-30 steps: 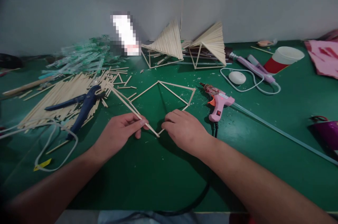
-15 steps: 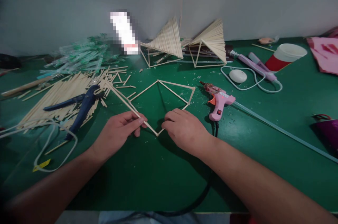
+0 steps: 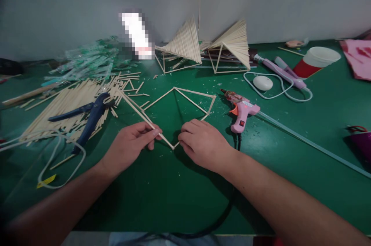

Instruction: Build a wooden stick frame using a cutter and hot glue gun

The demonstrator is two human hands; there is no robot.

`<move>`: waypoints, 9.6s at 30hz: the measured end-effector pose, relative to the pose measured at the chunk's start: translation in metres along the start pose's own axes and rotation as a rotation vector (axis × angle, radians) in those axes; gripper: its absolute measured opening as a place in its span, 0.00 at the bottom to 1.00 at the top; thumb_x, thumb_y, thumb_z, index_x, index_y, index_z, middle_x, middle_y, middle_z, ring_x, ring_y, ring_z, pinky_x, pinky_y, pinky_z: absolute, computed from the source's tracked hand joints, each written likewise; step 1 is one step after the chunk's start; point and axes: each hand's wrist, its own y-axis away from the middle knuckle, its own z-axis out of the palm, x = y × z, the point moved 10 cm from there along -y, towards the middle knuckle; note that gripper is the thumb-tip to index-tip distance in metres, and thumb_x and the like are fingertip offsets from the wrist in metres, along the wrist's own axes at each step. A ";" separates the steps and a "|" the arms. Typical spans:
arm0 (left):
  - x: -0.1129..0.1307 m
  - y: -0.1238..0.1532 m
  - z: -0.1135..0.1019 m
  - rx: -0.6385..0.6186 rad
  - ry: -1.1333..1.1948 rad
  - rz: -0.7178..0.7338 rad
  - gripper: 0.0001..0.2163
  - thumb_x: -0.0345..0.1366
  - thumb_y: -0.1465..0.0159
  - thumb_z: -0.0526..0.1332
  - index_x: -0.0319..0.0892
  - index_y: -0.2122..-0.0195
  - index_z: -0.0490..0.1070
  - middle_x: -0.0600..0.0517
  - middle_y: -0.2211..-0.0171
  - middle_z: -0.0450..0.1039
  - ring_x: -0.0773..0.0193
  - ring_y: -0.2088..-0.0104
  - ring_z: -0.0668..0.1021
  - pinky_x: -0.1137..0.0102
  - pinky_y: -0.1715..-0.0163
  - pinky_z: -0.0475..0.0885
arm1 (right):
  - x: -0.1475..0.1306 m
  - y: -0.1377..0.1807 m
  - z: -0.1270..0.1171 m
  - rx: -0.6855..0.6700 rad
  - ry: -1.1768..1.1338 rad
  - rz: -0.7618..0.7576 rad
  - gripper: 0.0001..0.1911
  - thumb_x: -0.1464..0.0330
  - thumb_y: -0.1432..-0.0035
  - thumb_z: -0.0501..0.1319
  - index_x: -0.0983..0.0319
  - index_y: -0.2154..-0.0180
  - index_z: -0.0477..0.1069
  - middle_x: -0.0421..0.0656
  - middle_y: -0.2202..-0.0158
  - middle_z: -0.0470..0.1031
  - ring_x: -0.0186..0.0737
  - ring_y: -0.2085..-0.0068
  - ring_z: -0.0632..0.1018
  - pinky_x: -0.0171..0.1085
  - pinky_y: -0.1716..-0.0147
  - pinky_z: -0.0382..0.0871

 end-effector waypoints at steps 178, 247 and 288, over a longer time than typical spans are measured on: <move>-0.004 0.009 -0.070 0.196 -0.077 0.301 0.04 0.34 0.39 0.61 0.42 0.65 0.75 0.53 0.67 0.77 0.66 0.67 0.77 0.73 0.63 0.71 | -0.020 -0.020 -0.024 0.333 0.256 -0.026 0.08 0.70 0.39 0.58 0.64 0.66 0.76 0.42 0.72 0.79 0.39 0.70 0.76 0.39 0.68 0.63; 0.000 -0.006 -0.057 0.189 0.579 0.286 0.04 0.35 0.48 0.69 0.42 0.71 0.77 0.52 0.78 0.77 0.68 0.78 0.74 0.73 0.77 0.70 | 0.045 0.006 -0.022 -0.019 -0.113 0.048 0.14 0.77 0.41 0.55 0.58 0.59 0.75 0.45 0.57 0.74 0.39 0.56 0.75 0.40 0.56 0.72; -0.006 0.002 -0.066 0.231 0.483 0.399 0.05 0.32 0.47 0.69 0.45 0.68 0.78 0.53 0.73 0.76 0.68 0.73 0.75 0.72 0.73 0.69 | 0.052 0.006 -0.014 -0.009 -0.119 0.096 0.09 0.72 0.41 0.57 0.57 0.61 0.75 0.44 0.57 0.73 0.40 0.55 0.74 0.42 0.56 0.71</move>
